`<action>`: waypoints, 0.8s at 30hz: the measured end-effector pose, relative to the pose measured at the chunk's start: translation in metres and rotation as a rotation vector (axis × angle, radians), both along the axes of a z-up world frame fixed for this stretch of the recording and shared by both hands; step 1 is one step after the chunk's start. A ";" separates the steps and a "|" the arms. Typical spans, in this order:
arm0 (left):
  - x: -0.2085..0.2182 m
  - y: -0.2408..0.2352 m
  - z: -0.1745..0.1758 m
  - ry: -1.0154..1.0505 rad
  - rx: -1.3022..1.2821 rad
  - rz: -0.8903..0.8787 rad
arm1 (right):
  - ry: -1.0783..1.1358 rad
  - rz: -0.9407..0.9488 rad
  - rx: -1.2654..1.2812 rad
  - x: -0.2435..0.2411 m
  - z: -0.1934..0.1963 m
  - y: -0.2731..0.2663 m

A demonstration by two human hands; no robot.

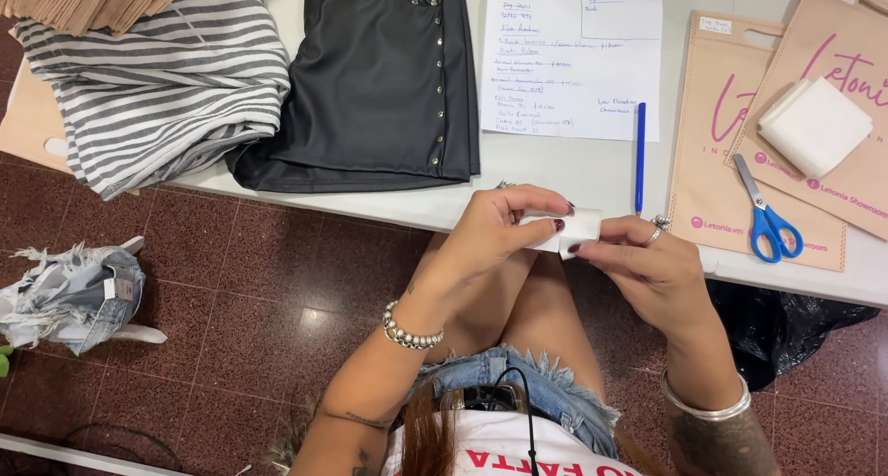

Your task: The person writes on small white labels using a blue pen, then places the labels on beige shopping bags. The person also handles folded clothing items and a black skirt on the table.

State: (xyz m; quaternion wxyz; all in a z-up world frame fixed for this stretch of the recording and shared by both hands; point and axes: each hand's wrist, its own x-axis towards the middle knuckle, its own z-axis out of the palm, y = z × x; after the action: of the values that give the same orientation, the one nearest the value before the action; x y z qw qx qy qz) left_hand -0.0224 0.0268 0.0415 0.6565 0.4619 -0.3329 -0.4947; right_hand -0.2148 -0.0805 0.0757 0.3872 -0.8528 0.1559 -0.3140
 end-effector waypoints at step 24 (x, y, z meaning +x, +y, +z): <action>0.060 0.007 -0.030 -1.034 -0.204 0.525 | -0.114 -0.010 0.379 0.015 -0.012 0.008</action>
State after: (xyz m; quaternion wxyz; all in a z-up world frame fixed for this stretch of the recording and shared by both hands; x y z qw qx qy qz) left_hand 0.0378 0.0336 0.0114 0.5505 0.6447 -0.5303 0.0086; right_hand -0.1998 -0.0722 0.0637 0.5474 -0.7447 0.1944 -0.3285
